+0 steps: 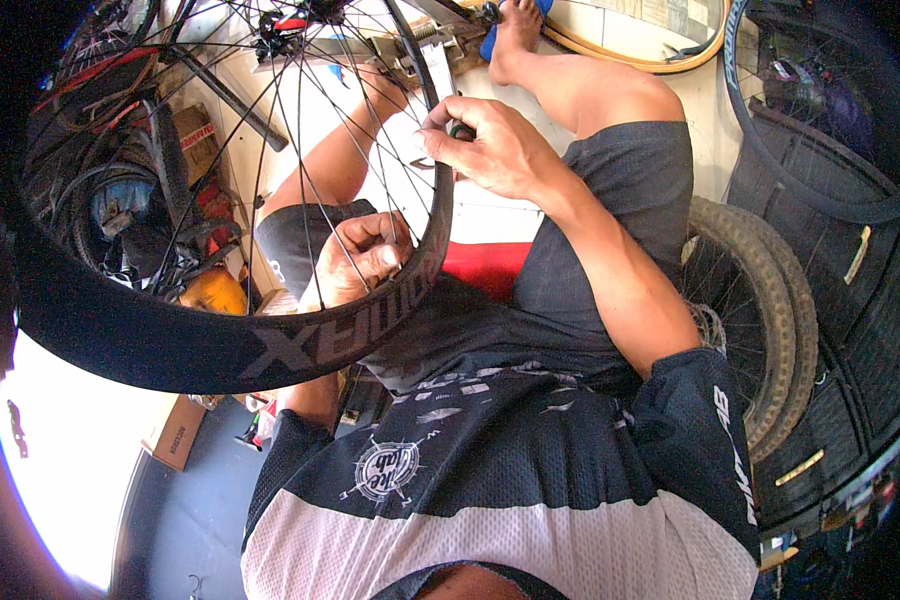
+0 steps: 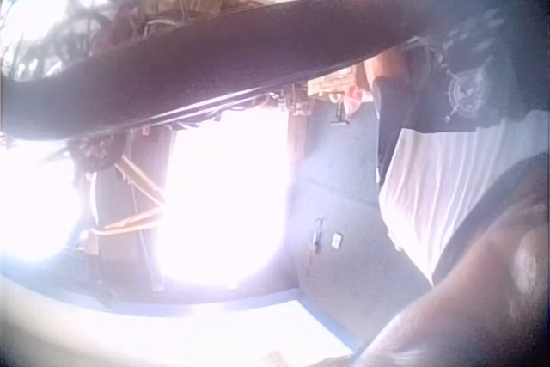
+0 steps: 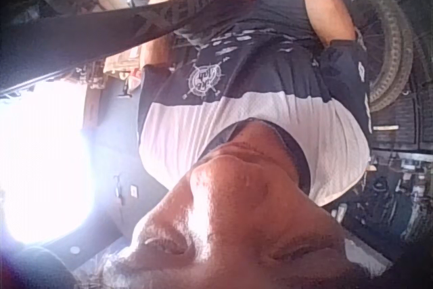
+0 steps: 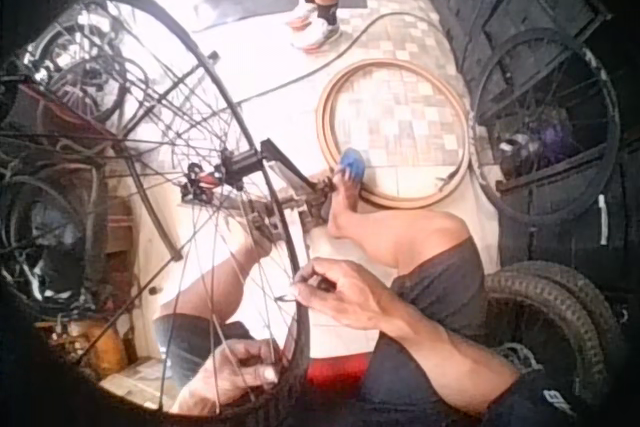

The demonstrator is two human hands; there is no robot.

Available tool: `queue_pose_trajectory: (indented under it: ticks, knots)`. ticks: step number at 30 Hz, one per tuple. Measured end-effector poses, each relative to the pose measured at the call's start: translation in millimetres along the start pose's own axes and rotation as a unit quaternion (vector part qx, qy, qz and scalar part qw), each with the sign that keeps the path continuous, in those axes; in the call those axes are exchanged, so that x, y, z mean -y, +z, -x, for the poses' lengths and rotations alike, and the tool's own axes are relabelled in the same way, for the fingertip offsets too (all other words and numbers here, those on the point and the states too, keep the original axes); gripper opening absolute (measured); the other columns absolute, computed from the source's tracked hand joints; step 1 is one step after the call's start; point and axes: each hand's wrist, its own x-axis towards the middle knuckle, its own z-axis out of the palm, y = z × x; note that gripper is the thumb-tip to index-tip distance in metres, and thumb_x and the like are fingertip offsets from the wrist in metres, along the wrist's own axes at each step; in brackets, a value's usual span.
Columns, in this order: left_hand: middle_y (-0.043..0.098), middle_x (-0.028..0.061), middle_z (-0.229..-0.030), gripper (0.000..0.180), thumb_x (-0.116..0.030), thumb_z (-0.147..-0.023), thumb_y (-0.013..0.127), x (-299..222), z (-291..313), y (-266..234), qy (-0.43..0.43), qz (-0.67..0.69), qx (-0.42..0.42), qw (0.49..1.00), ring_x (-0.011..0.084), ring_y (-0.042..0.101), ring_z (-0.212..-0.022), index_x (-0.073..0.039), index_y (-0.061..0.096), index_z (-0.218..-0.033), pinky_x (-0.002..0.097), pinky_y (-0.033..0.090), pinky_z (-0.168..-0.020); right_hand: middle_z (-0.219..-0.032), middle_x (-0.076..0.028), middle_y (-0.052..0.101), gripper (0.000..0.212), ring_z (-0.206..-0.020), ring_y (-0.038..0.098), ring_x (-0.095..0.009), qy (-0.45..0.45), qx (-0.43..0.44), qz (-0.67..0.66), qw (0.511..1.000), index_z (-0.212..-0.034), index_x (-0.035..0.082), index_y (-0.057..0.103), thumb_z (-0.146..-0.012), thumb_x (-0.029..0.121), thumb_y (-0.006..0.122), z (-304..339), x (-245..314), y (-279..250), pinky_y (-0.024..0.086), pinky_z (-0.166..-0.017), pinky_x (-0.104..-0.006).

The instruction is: The person threads a spoke through a bicycle wheel rim and hub, then secures it with a nipple. They repeat this process for multiple spokes, adjusting the wheel on a truing stand to align the rim.

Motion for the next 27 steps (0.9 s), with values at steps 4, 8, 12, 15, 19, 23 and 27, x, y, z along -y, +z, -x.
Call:
queue_pose_trajectory:
  ticks: [4,8,12,15,19,23,27]
  knots:
    - [0.062,0.0071,-0.094,0.03,-0.024,-0.097,0.077,0,3,13,0.044,0.113,-0.04,0.992,0.0148,0.057,-0.081,0.005,0.068,-0.098,0.0288,0.046,-0.072,-0.095,-0.008,0.071,0.032,-0.085,0.07,-0.015,0.009,-0.005,0.002,1.0,-0.112,-0.001,0.07,-0.103,0.029,0.071,1,2,0,0.063,-0.068,-0.0312]
    - [0.065,0.0089,-0.095,0.025,-0.017,-0.092,0.08,3,8,-5,-0.012,0.021,0.007,1.0,0.0189,0.064,-0.089,0.006,0.069,-0.094,0.0291,0.049,-0.077,-0.092,-0.007,0.072,0.032,-0.08,0.069,-0.014,0.0,-0.001,0.002,1.0,-0.111,-0.001,0.07,-0.103,0.03,0.071,0,0,-1,0.061,-0.067,-0.0308]
    - [0.063,0.0082,-0.09,0.03,-0.021,-0.09,0.084,5,1,-10,-0.02,0.022,0.032,0.999,0.0178,0.061,-0.082,0.005,0.068,-0.088,0.0299,0.047,-0.073,-0.09,-0.008,0.072,0.033,-0.077,0.068,-0.013,-0.016,-0.005,0.023,1.0,-0.111,0.0,0.07,-0.103,0.032,0.071,-1,-2,1,0.058,-0.065,-0.0302]
    - [0.062,0.008,-0.088,0.034,-0.025,-0.09,0.085,0,-3,-12,-0.015,0.002,0.055,0.998,0.0166,0.057,-0.077,0.004,0.068,-0.087,0.0301,0.044,-0.07,-0.089,-0.008,0.073,0.034,-0.077,0.068,-0.013,-0.008,-0.007,0.041,0.999,-0.111,0.0,0.071,-0.102,0.034,0.071,-2,-3,1,0.056,-0.067,-0.0312]
    - [0.062,0.009,-0.089,0.039,-0.032,-0.092,0.083,0,-3,-7,-0.012,-0.004,0.027,1.0,0.0157,0.056,-0.077,0.005,0.069,-0.09,0.0291,0.043,-0.07,-0.091,-0.01,0.075,0.036,-0.079,0.07,-0.016,-0.011,-0.009,0.047,0.999,-0.109,0.0,0.072,-0.102,0.036,0.071,-2,-4,2,0.056,-0.072,-0.0344]
    - [0.064,0.0113,-0.093,0.046,-0.036,-0.1,0.073,3,3,-6,-0.02,0.04,-0.007,0.999,0.0152,0.057,-0.081,0.01,0.07,-0.099,0.027,0.044,-0.075,-0.087,-0.003,0.067,0.041,-0.078,0.062,-0.009,-0.027,-0.02,0.032,0.999,-0.112,0.001,0.071,-0.102,0.041,0.072,-3,-13,5,0.05,-0.07,-0.0276]
    - [0.066,0.0127,-0.096,0.045,-0.03,-0.101,0.068,-1,6,-2,-0.028,0.078,-0.008,0.997,0.0148,0.058,-0.084,0.015,0.069,-0.105,0.026,0.046,-0.079,-0.094,-0.012,0.078,0.039,-0.088,0.074,-0.019,-0.006,-0.01,0.045,0.999,-0.108,0.0,0.072,-0.102,0.039,0.072,-1,-2,1,0.057,-0.078,-0.0351]
